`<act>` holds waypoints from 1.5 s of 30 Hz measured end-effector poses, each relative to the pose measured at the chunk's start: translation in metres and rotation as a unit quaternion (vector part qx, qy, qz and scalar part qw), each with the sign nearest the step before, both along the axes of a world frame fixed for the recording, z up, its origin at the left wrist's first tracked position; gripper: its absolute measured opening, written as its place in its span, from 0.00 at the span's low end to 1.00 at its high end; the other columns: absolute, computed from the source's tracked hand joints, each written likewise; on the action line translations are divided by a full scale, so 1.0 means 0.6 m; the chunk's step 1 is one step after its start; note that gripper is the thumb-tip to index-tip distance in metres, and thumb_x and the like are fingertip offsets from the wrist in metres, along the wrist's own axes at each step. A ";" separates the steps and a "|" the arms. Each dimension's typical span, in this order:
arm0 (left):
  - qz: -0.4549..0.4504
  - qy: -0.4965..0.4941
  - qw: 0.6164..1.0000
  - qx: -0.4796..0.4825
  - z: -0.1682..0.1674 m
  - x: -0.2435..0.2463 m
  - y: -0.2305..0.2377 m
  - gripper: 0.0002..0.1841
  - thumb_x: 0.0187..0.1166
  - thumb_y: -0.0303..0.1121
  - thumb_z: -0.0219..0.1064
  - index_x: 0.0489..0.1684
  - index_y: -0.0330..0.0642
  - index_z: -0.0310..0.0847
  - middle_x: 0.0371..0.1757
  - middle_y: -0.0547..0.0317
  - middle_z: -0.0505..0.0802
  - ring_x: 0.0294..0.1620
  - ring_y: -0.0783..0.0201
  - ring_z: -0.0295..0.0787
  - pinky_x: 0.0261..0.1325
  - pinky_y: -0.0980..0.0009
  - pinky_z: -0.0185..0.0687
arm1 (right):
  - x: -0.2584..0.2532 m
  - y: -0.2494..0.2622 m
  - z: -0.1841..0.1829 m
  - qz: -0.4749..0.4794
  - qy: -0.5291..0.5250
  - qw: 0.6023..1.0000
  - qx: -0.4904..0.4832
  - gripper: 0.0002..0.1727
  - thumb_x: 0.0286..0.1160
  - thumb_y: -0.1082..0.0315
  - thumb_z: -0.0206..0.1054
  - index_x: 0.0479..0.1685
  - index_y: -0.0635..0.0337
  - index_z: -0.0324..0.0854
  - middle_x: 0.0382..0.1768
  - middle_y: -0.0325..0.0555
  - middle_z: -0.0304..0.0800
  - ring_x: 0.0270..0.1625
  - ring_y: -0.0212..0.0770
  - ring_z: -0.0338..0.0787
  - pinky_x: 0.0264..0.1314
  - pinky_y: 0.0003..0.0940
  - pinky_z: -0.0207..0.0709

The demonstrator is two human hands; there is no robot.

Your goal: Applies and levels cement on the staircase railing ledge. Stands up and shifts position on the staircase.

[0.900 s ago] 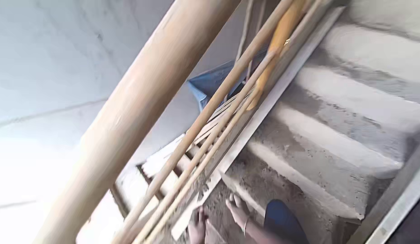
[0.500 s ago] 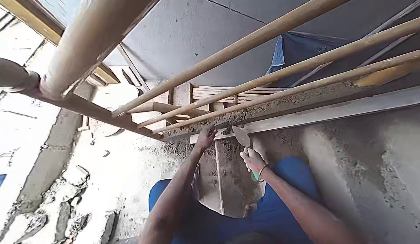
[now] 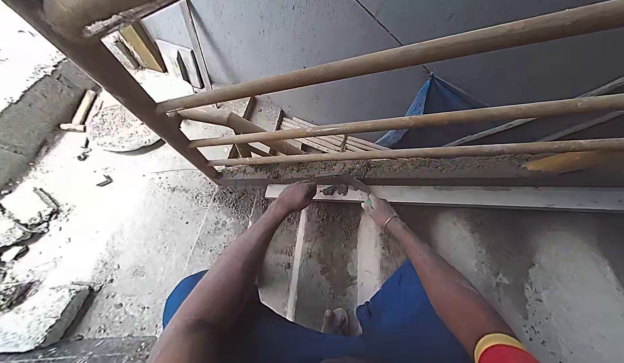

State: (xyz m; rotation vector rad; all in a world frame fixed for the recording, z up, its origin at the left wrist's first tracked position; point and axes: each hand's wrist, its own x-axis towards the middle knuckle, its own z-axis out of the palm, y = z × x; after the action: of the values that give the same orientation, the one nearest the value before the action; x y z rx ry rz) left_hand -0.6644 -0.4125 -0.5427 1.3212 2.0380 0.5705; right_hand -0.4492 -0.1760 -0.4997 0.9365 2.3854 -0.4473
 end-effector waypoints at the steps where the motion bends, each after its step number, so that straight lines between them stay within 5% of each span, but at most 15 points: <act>1: -0.006 0.001 1.000 -0.003 -0.004 0.001 0.001 0.14 0.89 0.39 0.54 0.50 0.41 0.85 0.54 0.46 0.91 0.59 0.44 0.88 0.61 0.39 0.81 | 0.012 0.018 0.009 -0.001 0.002 1.000 -0.002 0.32 0.90 0.47 0.56 0.77 0.66 0.72 0.65 0.64 0.87 0.71 0.58 0.86 0.77 0.57 0.75; 6: -0.026 -0.006 1.000 -0.010 -0.024 0.009 -0.001 0.16 0.90 0.40 0.52 0.48 0.39 0.83 0.48 0.43 0.90 0.55 0.42 0.88 0.57 0.37 0.80 | 0.088 0.120 0.043 -0.003 0.026 1.000 -0.010 0.30 0.89 0.47 0.60 0.69 0.69 0.77 0.59 0.66 0.88 0.65 0.58 0.88 0.74 0.58 0.75; 10: -0.005 -0.034 0.999 0.028 -0.034 0.006 0.023 0.17 0.90 0.40 0.52 0.51 0.41 0.85 0.53 0.45 0.90 0.58 0.45 0.88 0.62 0.40 0.80 | 0.149 0.146 0.068 -0.022 0.046 0.998 -0.022 0.28 0.88 0.50 0.60 0.65 0.69 0.79 0.55 0.66 0.88 0.60 0.59 0.89 0.70 0.58 0.77; 13: 0.036 -0.072 0.990 0.118 -0.035 0.001 0.058 0.17 0.91 0.40 0.54 0.55 0.39 0.87 0.61 0.47 0.89 0.65 0.51 0.86 0.71 0.46 0.77 | 0.149 0.083 0.092 -0.085 0.103 0.986 -0.098 0.24 0.88 0.48 0.57 0.58 0.62 0.79 0.31 0.48 0.83 0.28 0.41 0.85 0.37 0.41 0.83; 15: 0.055 -0.104 0.982 0.148 -0.024 0.003 0.085 0.18 0.91 0.38 0.54 0.59 0.36 0.85 0.70 0.46 0.87 0.71 0.52 0.84 0.77 0.47 0.74 | 0.135 0.022 0.095 -0.183 0.177 0.943 -0.213 0.23 0.89 0.51 0.55 0.64 0.62 0.77 0.24 0.39 0.77 0.18 0.33 0.79 0.23 0.30 0.80; 19: 0.101 -0.134 0.973 0.156 -0.020 -0.004 0.144 0.18 0.94 0.37 0.50 0.64 0.35 0.80 0.62 0.41 0.89 0.65 0.47 0.86 0.71 0.42 0.76 | 0.068 -0.082 0.085 -0.317 0.237 0.845 -0.360 0.19 0.92 0.63 0.53 0.72 0.66 0.69 0.25 0.40 0.74 0.17 0.34 0.79 0.21 0.30 0.83; 23: 0.154 -0.181 0.965 0.114 -0.040 -0.013 0.177 0.24 0.95 0.45 0.46 0.68 0.39 0.84 0.64 0.43 0.90 0.68 0.47 0.86 0.74 0.40 0.73 | 0.008 -0.130 0.066 -0.337 0.194 0.844 -0.369 0.16 0.93 0.62 0.57 0.66 0.64 0.68 0.28 0.44 0.75 0.19 0.36 0.82 0.23 0.32 0.86; 27: 0.212 -0.264 0.937 0.085 -0.034 -0.009 0.195 0.27 0.94 0.53 0.48 0.66 0.43 0.86 0.62 0.46 0.92 0.66 0.50 0.88 0.73 0.42 0.76 | -0.041 -0.143 0.073 -0.338 0.161 0.857 -0.354 0.20 0.93 0.59 0.56 0.73 0.61 0.64 0.34 0.46 0.75 0.21 0.37 0.82 0.26 0.32 0.85; 33: 0.202 -0.277 0.929 0.138 -0.015 0.008 0.216 0.22 0.93 0.48 0.51 0.69 0.47 0.84 0.63 0.47 0.90 0.65 0.52 0.86 0.69 0.43 0.76 | -0.053 -0.125 0.102 -0.444 0.248 0.769 -0.387 0.14 0.95 0.62 0.54 0.67 0.62 0.67 0.31 0.43 0.72 0.18 0.34 0.78 0.18 0.27 0.80; 36: 0.221 -0.260 0.931 0.129 -0.024 0.017 0.231 0.24 0.93 0.51 0.51 0.61 0.45 0.87 0.55 0.45 0.93 0.58 0.50 0.89 0.63 0.41 0.79 | -0.037 -0.103 0.117 -0.488 0.292 0.712 -0.412 0.11 0.95 0.63 0.53 0.59 0.63 0.70 0.27 0.42 0.74 0.15 0.32 0.76 0.14 0.24 0.76; 39: 0.275 -0.223 0.924 0.144 -0.028 0.032 0.230 0.23 0.92 0.49 0.52 0.58 0.41 0.87 0.51 0.42 0.93 0.55 0.47 0.90 0.61 0.40 0.80 | -0.019 -0.094 0.119 -0.506 0.328 0.671 -0.432 0.14 0.95 0.62 0.51 0.62 0.64 0.71 0.26 0.42 0.75 0.14 0.31 0.75 0.12 0.22 0.74; 42: 0.322 -0.145 0.919 0.175 -0.024 0.055 0.201 0.18 0.90 0.43 0.56 0.58 0.41 0.88 0.57 0.43 0.91 0.66 0.46 0.84 0.73 0.41 0.73 | -0.014 -0.097 0.121 -0.494 0.354 0.658 -0.445 0.18 0.97 0.60 0.47 0.66 0.65 0.71 0.26 0.42 0.74 0.14 0.31 0.75 0.12 0.23 0.74; 45: 0.369 -0.182 0.881 0.234 -0.017 0.077 0.162 0.11 0.86 0.38 0.64 0.50 0.43 0.91 0.47 0.53 0.91 0.54 0.58 0.87 0.62 0.55 0.81 | -0.033 -0.102 0.102 -0.468 0.342 0.661 -0.477 0.19 0.97 0.58 0.47 0.65 0.65 0.72 0.25 0.40 0.74 0.14 0.30 0.74 0.13 0.22 0.73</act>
State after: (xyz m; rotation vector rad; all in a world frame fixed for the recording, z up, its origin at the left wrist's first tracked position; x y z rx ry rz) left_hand -0.6182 -0.3151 -0.5530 0.5281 2.0964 1.6032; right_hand -0.4690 -0.2375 -0.4383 1.4772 1.3969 -2.4936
